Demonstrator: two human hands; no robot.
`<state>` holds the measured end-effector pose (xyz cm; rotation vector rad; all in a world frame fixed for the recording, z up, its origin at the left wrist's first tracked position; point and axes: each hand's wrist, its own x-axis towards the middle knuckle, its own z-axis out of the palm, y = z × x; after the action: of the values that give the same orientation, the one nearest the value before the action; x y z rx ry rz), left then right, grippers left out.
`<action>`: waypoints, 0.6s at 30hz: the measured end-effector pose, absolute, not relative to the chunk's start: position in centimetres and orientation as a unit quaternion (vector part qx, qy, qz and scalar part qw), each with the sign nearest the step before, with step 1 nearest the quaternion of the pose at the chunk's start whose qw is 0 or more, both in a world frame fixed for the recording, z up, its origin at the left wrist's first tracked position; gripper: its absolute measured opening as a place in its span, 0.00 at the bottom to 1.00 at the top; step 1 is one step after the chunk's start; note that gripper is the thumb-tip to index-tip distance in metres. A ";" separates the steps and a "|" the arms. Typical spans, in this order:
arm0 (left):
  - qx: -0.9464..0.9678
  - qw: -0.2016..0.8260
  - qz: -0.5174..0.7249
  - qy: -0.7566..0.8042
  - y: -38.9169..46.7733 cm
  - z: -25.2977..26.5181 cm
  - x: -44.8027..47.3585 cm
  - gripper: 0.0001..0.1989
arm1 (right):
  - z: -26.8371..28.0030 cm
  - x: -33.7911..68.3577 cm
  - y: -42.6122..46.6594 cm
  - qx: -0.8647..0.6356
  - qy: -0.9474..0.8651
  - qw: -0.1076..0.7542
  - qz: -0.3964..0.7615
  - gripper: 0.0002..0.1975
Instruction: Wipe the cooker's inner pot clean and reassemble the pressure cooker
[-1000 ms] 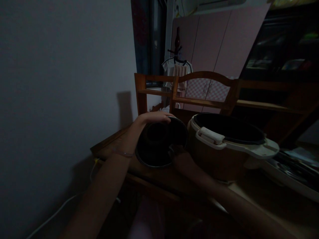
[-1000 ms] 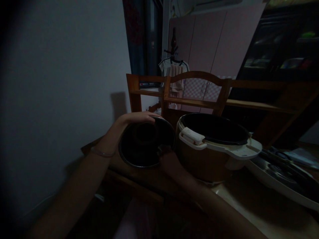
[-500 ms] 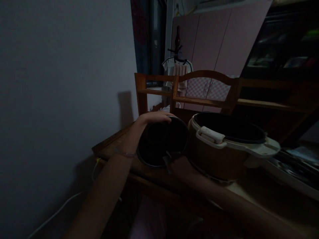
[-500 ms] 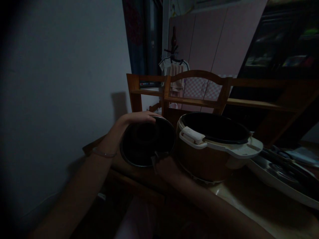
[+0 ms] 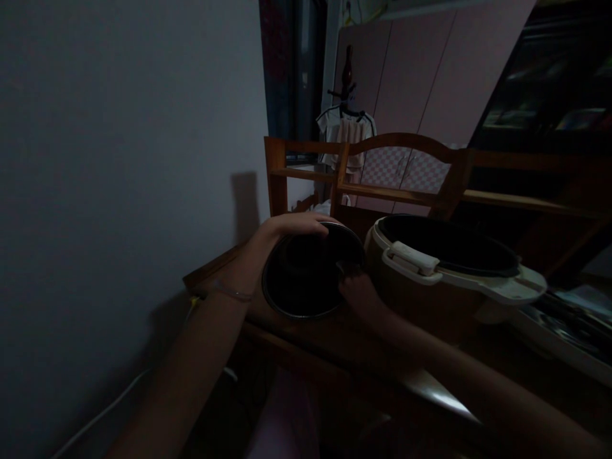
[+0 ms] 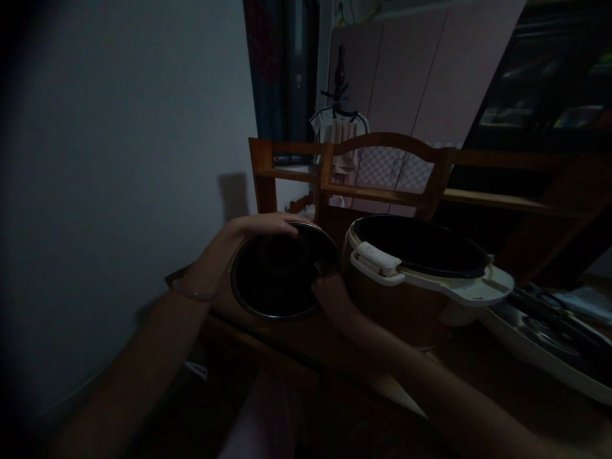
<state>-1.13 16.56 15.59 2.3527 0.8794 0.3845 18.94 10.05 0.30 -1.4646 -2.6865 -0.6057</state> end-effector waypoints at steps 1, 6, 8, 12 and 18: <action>0.882 0.300 0.146 0.332 16.4 15.6 -0.9 0.31 | 0.4 18.9 10.3 -0.472 -0.859 0.014 -0.199 0.18; 0.882 0.299 0.149 0.334 16.5 15.6 0.1 0.29 | 0.4 19.1 10.6 -0.478 -0.858 0.005 -0.187 0.20; 0.890 0.285 0.144 0.326 16.9 15.4 0.5 0.28 | 0.0 19.1 10.2 -0.481 -0.860 -0.008 -0.170 0.18; 0.901 0.260 0.133 0.322 17.4 15.2 1.0 0.28 | -0.7 18.8 9.1 -0.484 -0.864 -0.021 -0.135 0.15; 0.898 0.255 0.144 0.327 16.8 15.3 0.9 0.28 | -1.5 18.1 8.0 -0.481 -0.872 -0.014 -0.093 0.14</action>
<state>0.95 16.83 15.27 2.4396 0.8869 0.3915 18.05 8.00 -1.52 -1.5236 -2.7638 -0.2941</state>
